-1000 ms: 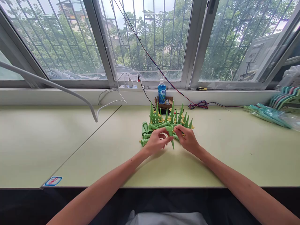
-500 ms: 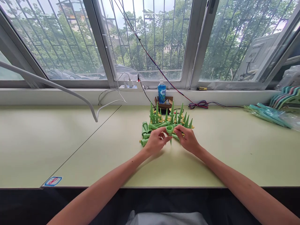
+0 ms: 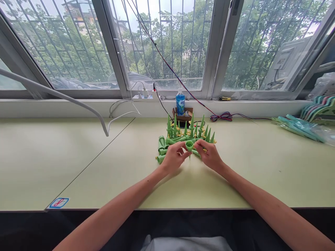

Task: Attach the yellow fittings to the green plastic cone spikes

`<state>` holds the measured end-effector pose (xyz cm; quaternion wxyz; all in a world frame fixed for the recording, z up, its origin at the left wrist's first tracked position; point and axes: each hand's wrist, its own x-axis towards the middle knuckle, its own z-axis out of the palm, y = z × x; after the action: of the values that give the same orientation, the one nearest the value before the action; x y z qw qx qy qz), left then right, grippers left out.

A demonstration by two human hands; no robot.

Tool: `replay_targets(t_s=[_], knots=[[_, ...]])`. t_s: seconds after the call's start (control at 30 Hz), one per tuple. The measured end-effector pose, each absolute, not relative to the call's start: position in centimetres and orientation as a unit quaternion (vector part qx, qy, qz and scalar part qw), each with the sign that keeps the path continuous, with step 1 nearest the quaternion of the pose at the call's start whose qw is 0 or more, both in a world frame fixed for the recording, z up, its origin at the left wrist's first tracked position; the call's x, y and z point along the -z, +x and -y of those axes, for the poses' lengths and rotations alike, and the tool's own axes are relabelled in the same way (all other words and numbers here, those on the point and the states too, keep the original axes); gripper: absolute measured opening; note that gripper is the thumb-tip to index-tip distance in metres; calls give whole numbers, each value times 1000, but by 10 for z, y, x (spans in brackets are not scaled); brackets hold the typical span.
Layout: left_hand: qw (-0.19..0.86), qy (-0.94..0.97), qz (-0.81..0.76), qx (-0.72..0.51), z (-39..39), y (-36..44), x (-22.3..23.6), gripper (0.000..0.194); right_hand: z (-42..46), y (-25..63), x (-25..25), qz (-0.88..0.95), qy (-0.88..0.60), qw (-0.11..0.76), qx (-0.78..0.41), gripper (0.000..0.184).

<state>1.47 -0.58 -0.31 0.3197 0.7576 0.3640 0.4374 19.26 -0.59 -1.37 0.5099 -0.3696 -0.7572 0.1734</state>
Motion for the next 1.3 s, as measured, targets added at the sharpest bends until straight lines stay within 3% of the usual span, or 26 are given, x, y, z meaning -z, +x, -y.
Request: replay_targets(t_s=[0.4, 0.73, 0.93, 1.07, 1.3], knots=[[171, 800, -313, -483, -2, 11, 14, 17, 6, 191, 13, 767, -371, 488, -188, 27], [78, 832, -285, -470, -7, 5, 19, 30, 7, 190, 12, 771, -375, 480, -186, 27], [165, 787, -365, -469, -3, 13, 13, 26, 5, 189, 15, 760, -390, 492, -168, 27], [276, 726, -412, -477, 1, 16, 8, 15, 5, 190, 15, 752, -397, 502, -156, 26], [586, 573, -408, -403, 2, 19, -1, 49, 5, 189, 14, 755, -395, 502, -150, 26]])
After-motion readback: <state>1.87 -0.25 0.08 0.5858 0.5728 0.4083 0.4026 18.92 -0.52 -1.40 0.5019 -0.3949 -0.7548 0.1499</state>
